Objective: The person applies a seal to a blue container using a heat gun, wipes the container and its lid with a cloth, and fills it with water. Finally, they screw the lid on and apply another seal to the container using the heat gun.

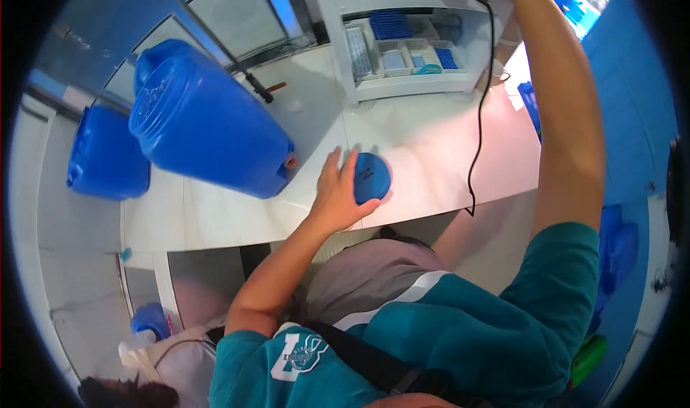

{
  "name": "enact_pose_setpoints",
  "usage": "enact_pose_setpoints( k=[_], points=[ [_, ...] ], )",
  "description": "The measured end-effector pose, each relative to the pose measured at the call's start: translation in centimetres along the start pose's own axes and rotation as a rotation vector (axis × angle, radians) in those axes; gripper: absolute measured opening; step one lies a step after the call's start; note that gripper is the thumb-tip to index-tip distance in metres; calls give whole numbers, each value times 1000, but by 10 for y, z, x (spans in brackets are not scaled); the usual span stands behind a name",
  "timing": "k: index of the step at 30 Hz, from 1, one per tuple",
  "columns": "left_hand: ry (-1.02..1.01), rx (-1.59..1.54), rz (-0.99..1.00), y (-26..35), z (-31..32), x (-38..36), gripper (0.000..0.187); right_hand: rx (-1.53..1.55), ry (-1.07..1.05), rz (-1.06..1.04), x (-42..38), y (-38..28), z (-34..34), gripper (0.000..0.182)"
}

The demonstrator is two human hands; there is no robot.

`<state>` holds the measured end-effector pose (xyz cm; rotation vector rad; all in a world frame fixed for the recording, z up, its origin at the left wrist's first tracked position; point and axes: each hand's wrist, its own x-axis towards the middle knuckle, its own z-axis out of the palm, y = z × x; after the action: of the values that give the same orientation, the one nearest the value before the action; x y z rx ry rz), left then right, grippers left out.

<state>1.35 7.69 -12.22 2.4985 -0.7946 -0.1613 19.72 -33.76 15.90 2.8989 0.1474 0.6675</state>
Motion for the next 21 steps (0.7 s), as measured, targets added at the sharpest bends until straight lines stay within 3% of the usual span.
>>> enact_pose_setpoints(
  k=[2, 4, 6, 8, 10, 12, 14, 16, 20, 21],
  points=[
    [-23, 70, 29, 0, 13, 16, 122, 210, -77, -107, -4, 15, 22, 43],
    [-95, 166, 14, 0, 20, 27, 123, 589, -142, 144, -15, -22, -22, 46],
    [-198, 200, 18, 1, 24, 36, 124, 174, 454, 88, -3, -9, 9, 43],
    [-139, 212, 29, -2, 30, 40, 122, 633, 578, 72, -42, -100, -51, 42],
    [-215, 158, -12, 0, 27, 44, 120, 560, 808, -178, -48, -141, -41, 30],
    [-197, 203, -40, 8, 17, 40, 116, 880, 526, -261, -52, -182, -29, 25],
    [-134, 135, -114, 13, 1, 32, 116, 984, 356, -423, -54, -230, -2, 31],
    [-91, 97, -159, 10, -15, 16, 117, 946, 312, -486, -35, -278, 67, 31],
    [-78, -64, -353, 6, -65, -32, 120, 1115, -177, -472, -10, -350, 181, 31],
    [-67, -58, -363, -2, -73, -48, 120, 1171, -220, -383, -19, -359, 187, 32]
  ],
)
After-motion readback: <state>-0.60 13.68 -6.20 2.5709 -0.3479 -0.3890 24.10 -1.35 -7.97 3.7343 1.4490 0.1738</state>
